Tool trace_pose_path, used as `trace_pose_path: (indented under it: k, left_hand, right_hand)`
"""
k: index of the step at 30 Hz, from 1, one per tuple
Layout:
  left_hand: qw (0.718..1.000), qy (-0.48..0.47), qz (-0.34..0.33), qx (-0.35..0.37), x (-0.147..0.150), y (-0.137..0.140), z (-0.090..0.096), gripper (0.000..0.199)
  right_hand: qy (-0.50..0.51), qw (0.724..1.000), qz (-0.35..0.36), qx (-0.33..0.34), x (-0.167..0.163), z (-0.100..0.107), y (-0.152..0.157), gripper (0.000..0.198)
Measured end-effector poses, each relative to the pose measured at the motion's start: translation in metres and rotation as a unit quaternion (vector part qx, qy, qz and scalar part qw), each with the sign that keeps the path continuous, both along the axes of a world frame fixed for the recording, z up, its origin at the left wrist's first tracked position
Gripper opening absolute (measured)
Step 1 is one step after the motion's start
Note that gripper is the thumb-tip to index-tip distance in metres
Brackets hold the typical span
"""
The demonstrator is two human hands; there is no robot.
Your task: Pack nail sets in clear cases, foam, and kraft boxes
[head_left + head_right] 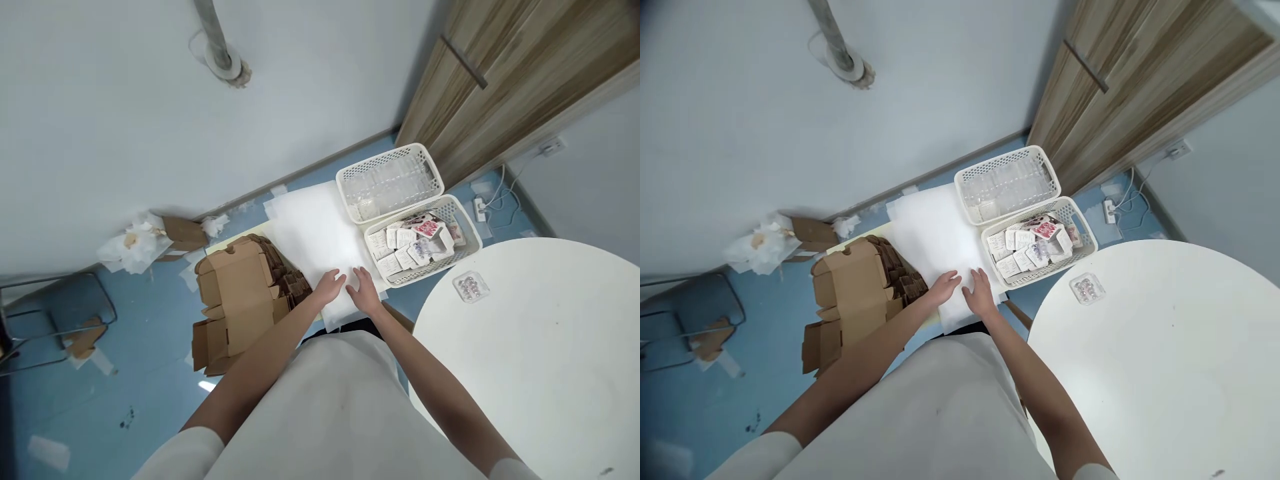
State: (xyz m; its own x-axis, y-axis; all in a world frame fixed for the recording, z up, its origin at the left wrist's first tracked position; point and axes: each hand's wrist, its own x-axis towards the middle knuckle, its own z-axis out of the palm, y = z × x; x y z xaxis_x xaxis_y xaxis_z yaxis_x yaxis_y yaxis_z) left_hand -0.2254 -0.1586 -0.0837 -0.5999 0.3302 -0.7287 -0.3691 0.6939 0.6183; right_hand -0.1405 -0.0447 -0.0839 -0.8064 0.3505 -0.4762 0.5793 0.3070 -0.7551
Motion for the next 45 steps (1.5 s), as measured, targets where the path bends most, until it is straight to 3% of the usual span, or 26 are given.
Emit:
trace_pose_path:
  k: [4, 10, 14, 18, 21, 23, 27, 31, 35, 39, 42, 45]
  left_hand:
    - [0.999, -0.028, 0.025, -0.037, -0.005, 0.002, -0.011, 0.045]
    - [0.996, -0.013, 0.026, -0.082, 0.000, 0.009, -0.002, 0.047]
    - [0.999, 0.019, 0.029, -0.039, 0.003, 0.013, -0.004, 0.035]
    - [0.995, 0.007, 0.097, 0.007, 0.004, 0.014, -0.010, 0.027]
    - [0.987, -0.018, 0.157, 0.006, 0.001, 0.013, -0.010, 0.026]
    - [0.985, -0.026, 0.170, 0.001, -0.001, 0.012, -0.008, 0.024]
    - [0.984, -0.044, 0.173, -0.001, -0.001, 0.010, -0.002, 0.022]
    - [0.986, -0.058, 0.156, 0.008, 0.009, 0.008, 0.004, 0.023]
    - [0.989, -0.039, 0.145, 0.005, 0.021, 0.000, 0.014, 0.033]
    - [0.992, -0.021, 0.119, 0.018, 0.030, -0.013, 0.027, 0.042]
    - [0.994, 0.008, 0.101, 0.037, 0.038, -0.025, 0.037, 0.046]
    - [0.994, 0.025, 0.084, 0.066, 0.049, -0.035, 0.046, 0.049]
  right_hand:
    - [-0.013, 0.999, 0.019, 0.037, -0.008, -0.017, 0.004, 0.058]
    - [-0.031, 0.989, 0.119, 0.088, -0.010, -0.015, -0.003, 0.051]
    - [-0.019, 0.982, 0.160, 0.096, -0.016, -0.007, -0.007, 0.050]
    - [0.019, 0.982, 0.170, 0.075, -0.021, -0.004, -0.006, 0.047]
    - [0.054, 0.988, 0.142, 0.021, -0.022, -0.006, -0.004, 0.042]
    - [0.059, 0.995, 0.083, -0.020, -0.024, -0.008, -0.004, 0.040]
    - [0.049, 0.996, -0.042, -0.063, -0.033, -0.008, -0.002, 0.056]
    - [0.061, 0.995, -0.052, -0.055, -0.047, -0.003, 0.004, 0.055]
    - [0.068, 0.997, 0.036, 0.010, -0.055, 0.013, 0.010, 0.039]
    - [0.056, 0.983, 0.151, 0.091, -0.052, 0.046, 0.006, 0.029]
    - [0.076, 0.970, 0.178, 0.151, -0.041, 0.078, -0.001, 0.034]
    - [0.078, 0.948, 0.176, 0.253, -0.021, 0.107, -0.009, 0.047]
